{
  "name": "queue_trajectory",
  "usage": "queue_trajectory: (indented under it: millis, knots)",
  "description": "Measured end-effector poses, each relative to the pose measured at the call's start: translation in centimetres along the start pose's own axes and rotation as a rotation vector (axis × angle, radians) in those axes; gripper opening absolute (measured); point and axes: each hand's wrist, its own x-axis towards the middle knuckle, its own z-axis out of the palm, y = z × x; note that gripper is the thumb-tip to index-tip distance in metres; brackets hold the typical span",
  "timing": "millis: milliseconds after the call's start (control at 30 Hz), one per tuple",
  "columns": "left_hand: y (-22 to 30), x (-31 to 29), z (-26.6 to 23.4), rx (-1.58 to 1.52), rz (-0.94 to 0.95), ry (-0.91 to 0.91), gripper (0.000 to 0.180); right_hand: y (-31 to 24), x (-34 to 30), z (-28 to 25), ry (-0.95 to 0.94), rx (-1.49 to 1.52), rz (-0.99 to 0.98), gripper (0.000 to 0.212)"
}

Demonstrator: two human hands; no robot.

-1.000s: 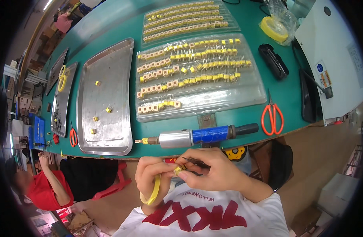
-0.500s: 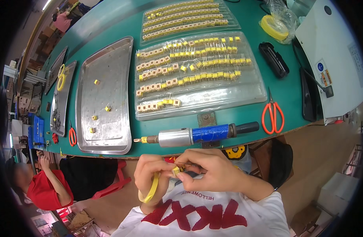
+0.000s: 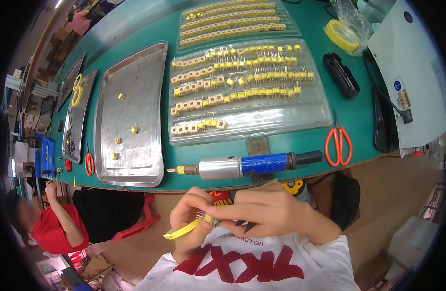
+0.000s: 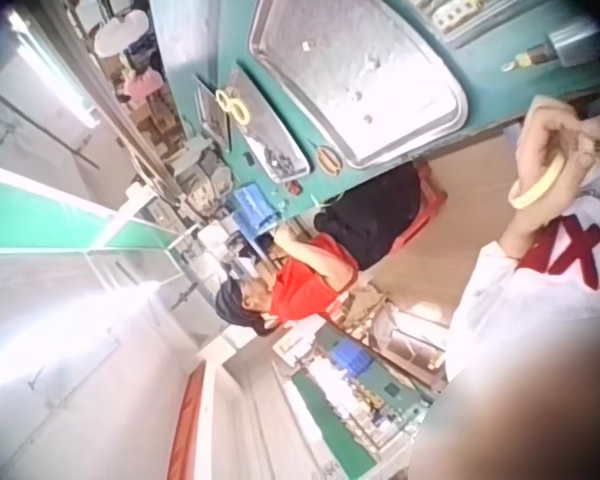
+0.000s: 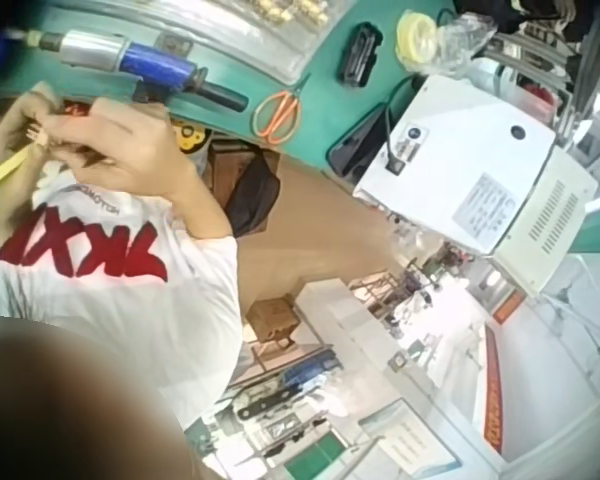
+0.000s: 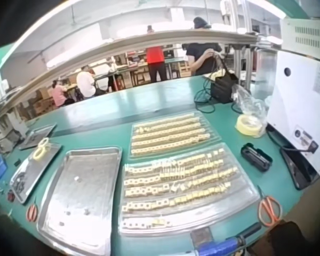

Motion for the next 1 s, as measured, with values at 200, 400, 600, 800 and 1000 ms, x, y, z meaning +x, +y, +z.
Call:
queue_trajectory:
  millis: [200,400,600,800,1000]
  knots:
    - [0.1,0.1,0.1,-0.035,-0.006,-0.097,0.023,0.6,0.0,0.0,-0.016,0.441,0.167,0.027]
    - [0.4,0.2,0.2,0.054,-0.001,-0.105,0.022,0.7,-0.2,0.0,-0.047,0.651,0.277,0.023]
    - [0.8,0.7,0.5,0.507,0.212,-0.059,0.025,0.1,-0.6,0.1,-0.088,0.69,0.516,0.02]
    - [0.6,0.2,1.0,0.554,0.265,0.068,0.026,-0.6,-0.8,1.2,0.008,0.882,0.652,0.021]
    - [0.6,0.3,0.9,0.588,0.284,0.098,0.027,-0.9,-0.8,1.8,0.043,0.939,0.673,0.02]
